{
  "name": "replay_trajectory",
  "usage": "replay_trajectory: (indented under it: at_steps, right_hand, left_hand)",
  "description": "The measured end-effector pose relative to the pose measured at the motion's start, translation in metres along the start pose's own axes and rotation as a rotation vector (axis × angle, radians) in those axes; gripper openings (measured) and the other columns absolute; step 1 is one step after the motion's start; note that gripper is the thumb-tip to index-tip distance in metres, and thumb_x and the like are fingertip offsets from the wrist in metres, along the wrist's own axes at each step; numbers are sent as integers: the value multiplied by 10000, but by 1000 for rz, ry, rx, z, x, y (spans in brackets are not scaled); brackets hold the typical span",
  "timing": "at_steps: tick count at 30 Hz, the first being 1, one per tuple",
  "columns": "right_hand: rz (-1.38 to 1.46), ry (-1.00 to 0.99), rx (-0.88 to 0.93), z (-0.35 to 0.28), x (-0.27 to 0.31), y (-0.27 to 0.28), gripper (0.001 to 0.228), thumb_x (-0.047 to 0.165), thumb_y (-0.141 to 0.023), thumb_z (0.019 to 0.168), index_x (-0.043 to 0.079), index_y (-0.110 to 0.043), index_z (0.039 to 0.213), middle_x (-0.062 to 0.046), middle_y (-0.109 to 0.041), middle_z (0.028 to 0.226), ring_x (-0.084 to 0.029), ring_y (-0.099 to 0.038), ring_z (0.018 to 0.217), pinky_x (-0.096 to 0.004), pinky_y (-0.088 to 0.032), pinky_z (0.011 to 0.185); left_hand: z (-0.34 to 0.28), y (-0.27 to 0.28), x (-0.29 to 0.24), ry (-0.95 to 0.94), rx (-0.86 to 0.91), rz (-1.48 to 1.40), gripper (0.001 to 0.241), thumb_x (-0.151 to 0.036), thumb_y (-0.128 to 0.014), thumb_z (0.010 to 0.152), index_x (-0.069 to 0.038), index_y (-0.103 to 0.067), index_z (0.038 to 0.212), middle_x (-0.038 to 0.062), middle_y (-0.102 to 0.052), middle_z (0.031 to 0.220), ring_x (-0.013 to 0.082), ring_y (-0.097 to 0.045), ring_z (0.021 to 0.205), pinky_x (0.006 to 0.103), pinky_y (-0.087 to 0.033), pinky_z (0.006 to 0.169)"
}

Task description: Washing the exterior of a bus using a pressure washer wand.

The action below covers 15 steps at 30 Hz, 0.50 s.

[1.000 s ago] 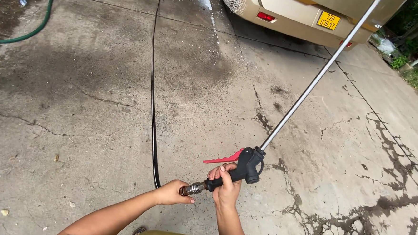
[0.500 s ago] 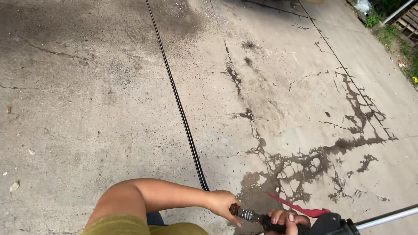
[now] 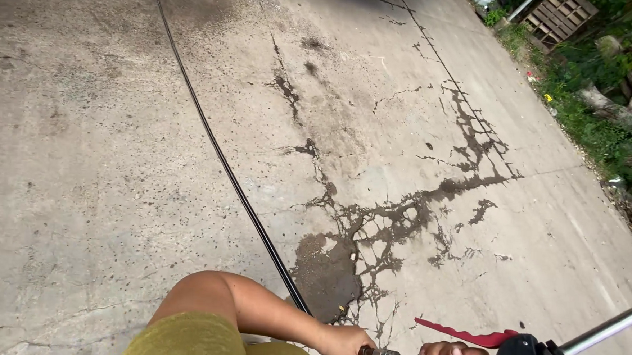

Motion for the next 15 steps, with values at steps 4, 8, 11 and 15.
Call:
replay_trajectory:
  at_steps: [4,8,11,15]
  right_hand:
    - [-116,200,-347,4,64,2,266,2,-475,1171,97,-458,923,-103,-540,631,-288,-609,567,-583,-491,541]
    - [-313,109,-436,30,139,67,189,9,-500,1036,128,-430,906,-106,-508,624,-261,-581,519,-601,-527,510]
    - [-17,172,45,35,176,119,162,52,-478,1039,116,-467,891,-189,-588,630,-351,-647,564,-597,-557,534]
    - [-197,156,-258,45,219,114,113,34,-522,968,119,-466,919,-128,-551,573,-269,-606,478,-548,-529,483]
  left_hand:
    - [133,-60,94,-125,20,-95,216,-195,-695,931,16,-655,954,94,-657,720,143,-583,722,356,-496,721]
    - [259,-105,139,-124,51,-37,208,-114,-611,961,30,-677,1096,122,-686,831,168,-642,845,333,-509,825]
    - [318,-111,118,-62,101,-174,295,-102,-566,1003,-17,-676,1263,115,-727,1072,151,-661,1002,314,-490,934]
    - [403,-131,143,-71,50,-132,292,-134,-558,1042,-6,-683,1272,126,-724,1126,172,-658,1072,324,-479,987]
Point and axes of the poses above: each hand's wrist, its own z-axis towards the middle knuckle, its own y-axis out of the back of the hand, x = y × z, the point moved 2 cm from there along z, towards the middle knuckle
